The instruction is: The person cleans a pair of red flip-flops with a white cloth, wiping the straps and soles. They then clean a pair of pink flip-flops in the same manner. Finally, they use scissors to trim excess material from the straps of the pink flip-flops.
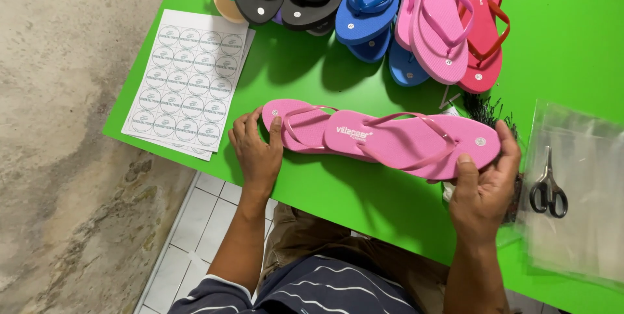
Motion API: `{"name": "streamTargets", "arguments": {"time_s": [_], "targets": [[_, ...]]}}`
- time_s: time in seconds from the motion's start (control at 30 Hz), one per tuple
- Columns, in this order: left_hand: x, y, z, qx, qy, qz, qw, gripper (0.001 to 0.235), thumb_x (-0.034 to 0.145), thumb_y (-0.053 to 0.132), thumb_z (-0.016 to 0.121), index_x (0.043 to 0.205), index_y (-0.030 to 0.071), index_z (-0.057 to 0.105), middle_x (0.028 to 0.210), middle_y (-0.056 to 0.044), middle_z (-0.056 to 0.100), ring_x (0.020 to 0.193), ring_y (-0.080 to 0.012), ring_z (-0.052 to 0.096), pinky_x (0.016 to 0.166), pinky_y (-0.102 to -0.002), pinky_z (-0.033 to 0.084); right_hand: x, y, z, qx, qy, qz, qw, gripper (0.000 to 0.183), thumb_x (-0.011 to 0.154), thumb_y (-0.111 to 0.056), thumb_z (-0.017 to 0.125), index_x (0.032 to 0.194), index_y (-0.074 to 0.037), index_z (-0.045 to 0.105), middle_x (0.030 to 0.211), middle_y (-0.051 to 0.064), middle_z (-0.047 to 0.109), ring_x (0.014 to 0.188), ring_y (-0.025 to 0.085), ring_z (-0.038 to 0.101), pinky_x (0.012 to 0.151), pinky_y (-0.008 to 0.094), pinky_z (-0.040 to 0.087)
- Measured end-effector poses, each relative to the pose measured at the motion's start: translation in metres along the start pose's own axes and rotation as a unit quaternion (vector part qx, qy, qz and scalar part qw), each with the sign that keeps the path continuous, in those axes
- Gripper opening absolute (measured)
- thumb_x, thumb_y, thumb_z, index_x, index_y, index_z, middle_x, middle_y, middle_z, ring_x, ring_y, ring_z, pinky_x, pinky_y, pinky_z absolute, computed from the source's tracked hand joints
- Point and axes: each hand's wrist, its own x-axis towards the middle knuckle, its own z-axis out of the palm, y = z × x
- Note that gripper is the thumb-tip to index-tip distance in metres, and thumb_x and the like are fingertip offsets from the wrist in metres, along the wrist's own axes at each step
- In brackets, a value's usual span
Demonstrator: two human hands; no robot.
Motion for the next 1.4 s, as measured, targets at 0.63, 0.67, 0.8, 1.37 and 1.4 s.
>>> {"name": "streamTargets", "arguments": {"time_s": [0.63,0.67,0.8,1.37,1.4], "targets": [[-0.006,-0.01,0.026,-0.482,-0.017,-0.128,0.867,0.035,0.098,0.014,0.07,0.129,0.005,0.057,0.109,-0.008,0.056,0.093,-0.017,0.067,0.082,-0.035,0.061,-0.027,0.074,0.035,0.24,-0.024,0.106,0.965,0.059,0.106,-0.002,0.044,0.16,-0.009,0.02,0.131,0.031,0.055,0.109,0.037,0.066,0.092,0.054,0.06],[-0.009,-0.001,0.024,-0.506,-0.025,-0.144,0.85,0.035,0.102,0.016,0.064,0.133,0.005,0.054,0.112,-0.01,0.056,0.095,-0.0173,0.067,0.08,-0.036,0.064,-0.027,0.068,0.036,0.246,-0.02,0.11,0.963,0.059,0.106,-0.003,0.043,0.16,-0.01,0.02,0.132,0.031,0.054,0.11,0.037,0.066,0.092,0.052,0.061],[-0.019,0.021,0.025,-0.537,-0.056,-0.168,0.825,0.053,0.105,0.024,0.057,0.152,0.011,0.035,0.128,-0.018,0.056,0.099,-0.0283,0.072,0.07,-0.039,0.068,-0.027,0.055,0.039,0.251,-0.027,0.114,0.961,0.059,0.106,-0.002,0.045,0.159,-0.011,0.021,0.133,0.03,0.054,0.111,0.035,0.066,0.093,0.051,0.062],[-0.02,0.028,0.017,-0.54,-0.03,-0.052,0.839,0.052,0.109,0.011,0.048,0.158,0.009,0.032,0.133,-0.02,0.055,0.122,-0.0253,0.059,0.104,-0.044,0.054,-0.027,0.046,0.032,0.104,-0.053,0.02,0.993,0.058,0.101,-0.003,0.057,0.152,0.001,0.031,0.139,0.029,0.05,0.13,0.034,0.051,0.111,0.052,0.043],[-0.021,0.033,0.013,-0.54,-0.036,-0.044,0.84,0.052,0.108,0.012,0.048,0.158,0.008,0.032,0.133,-0.019,0.056,0.121,-0.0243,0.06,0.103,-0.043,0.054,-0.025,0.048,0.029,0.099,-0.053,0.013,0.994,0.057,0.101,-0.004,0.056,0.152,0.003,0.033,0.139,0.028,0.05,0.13,0.034,0.051,0.112,0.05,0.042]]}}
